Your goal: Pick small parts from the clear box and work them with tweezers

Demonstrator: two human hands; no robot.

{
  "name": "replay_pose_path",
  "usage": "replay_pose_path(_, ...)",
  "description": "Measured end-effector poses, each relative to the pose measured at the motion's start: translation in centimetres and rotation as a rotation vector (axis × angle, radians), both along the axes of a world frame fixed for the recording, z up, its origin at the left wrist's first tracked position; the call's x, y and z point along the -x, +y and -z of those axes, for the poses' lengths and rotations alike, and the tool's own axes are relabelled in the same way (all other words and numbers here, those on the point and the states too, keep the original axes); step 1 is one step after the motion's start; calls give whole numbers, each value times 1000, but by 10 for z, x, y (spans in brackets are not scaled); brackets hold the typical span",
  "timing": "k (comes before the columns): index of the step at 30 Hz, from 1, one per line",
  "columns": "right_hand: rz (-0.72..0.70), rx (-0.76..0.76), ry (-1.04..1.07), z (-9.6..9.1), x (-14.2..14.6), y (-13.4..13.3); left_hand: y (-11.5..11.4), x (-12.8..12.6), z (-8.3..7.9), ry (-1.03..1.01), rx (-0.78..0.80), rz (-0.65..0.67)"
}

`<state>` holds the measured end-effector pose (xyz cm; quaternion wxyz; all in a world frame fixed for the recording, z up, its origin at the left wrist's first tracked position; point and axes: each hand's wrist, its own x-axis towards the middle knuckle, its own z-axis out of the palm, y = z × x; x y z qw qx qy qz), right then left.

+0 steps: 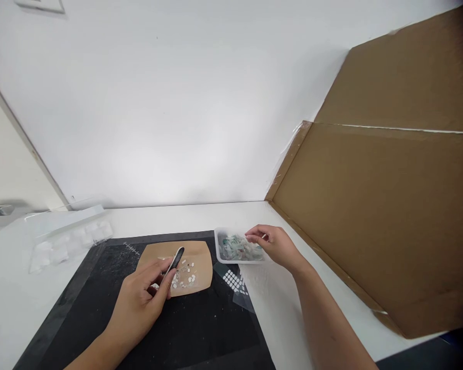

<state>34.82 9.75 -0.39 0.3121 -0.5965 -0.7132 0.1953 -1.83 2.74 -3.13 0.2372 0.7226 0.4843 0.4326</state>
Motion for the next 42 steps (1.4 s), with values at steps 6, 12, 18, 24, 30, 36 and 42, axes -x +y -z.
replay_pose_path(6, 39, 16, 150, 8, 3, 4, -1, 0, 0, -24, -16, 4)
replay_pose_path(12, -36, 95, 484, 9, 9, 3, 0, 0, -2, 10, -37, -27)
replay_pose_path(18, -46, 67, 480, 9, 26, -2, -3, -1, -4, 5, -52, -6)
replay_pose_path(24, -83, 80, 390, 13, 35, -1, -3, -3, -7, 38, -99, -11)
replay_pose_path(30, -125, 140, 297, 14, 28, 0, -2, -3, -8, 55, -144, -21)
replay_pose_path(36, -77, 117, 324, 19, 17, 5, 0, -3, -7, 45, -152, -23)
replay_pose_path(42, 48, -60, 130, 25, 10, 7, 0, -4, -7, 29, -120, -20)
